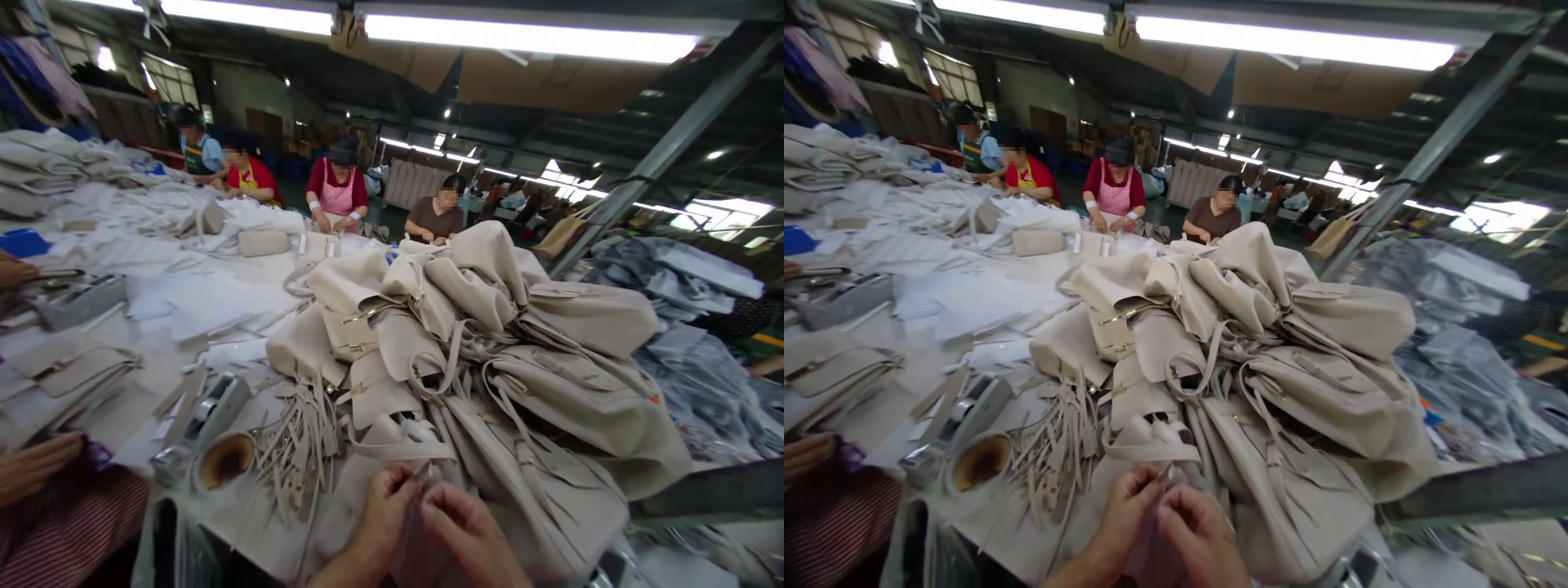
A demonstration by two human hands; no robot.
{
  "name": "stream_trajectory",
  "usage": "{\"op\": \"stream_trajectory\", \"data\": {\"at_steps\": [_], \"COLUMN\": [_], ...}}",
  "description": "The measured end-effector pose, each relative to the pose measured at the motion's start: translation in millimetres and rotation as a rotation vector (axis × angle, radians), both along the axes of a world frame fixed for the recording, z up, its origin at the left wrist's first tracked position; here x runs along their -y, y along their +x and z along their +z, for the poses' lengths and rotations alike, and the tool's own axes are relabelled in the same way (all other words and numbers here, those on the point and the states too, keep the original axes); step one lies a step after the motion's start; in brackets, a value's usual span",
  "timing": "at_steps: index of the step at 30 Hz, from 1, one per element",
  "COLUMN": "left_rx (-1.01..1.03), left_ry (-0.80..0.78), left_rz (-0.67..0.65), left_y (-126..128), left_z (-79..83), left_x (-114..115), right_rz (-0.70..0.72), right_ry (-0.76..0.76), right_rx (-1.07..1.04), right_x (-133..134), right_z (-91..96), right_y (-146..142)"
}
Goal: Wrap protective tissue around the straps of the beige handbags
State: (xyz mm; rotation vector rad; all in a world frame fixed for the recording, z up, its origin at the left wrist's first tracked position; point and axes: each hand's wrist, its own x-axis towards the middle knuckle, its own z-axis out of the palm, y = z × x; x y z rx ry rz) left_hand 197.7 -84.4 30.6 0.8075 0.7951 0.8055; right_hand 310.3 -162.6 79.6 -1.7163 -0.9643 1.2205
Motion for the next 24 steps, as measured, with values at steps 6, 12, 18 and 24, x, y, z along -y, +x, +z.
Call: {"op": "stream_trajectory", "data": {"at_steps": [6, 12, 18, 24], "left_rx": [-0.211, -0.314, -0.354, -0.35], "left_ry": [0.216, 0.422, 0.762, 0.759], "left_rz": [0.011, 0.144, 0.017, -0.054], "left_y": [-16.6, -27.2, -37.6, -42.6], "left_z": [-0.3, 5.1, 2.4, 18.7], "left_x": [5.1, 14.1, 10.4, 3.3], "right_rz": [-0.072, -0.002, -0.035, -0.023], "right_ry": [-0.005, -0.006, -0.01, 0.013], "right_rx": [0.122, 0.074, 0.026, -0.004], "right_x": [-38.5, -36.7, -37.1, -36.9], "right_z": [-4.9, -24.6, -23.6, -3.0], "right_y": [0.3, 13.6, 9.5, 3.9]}}
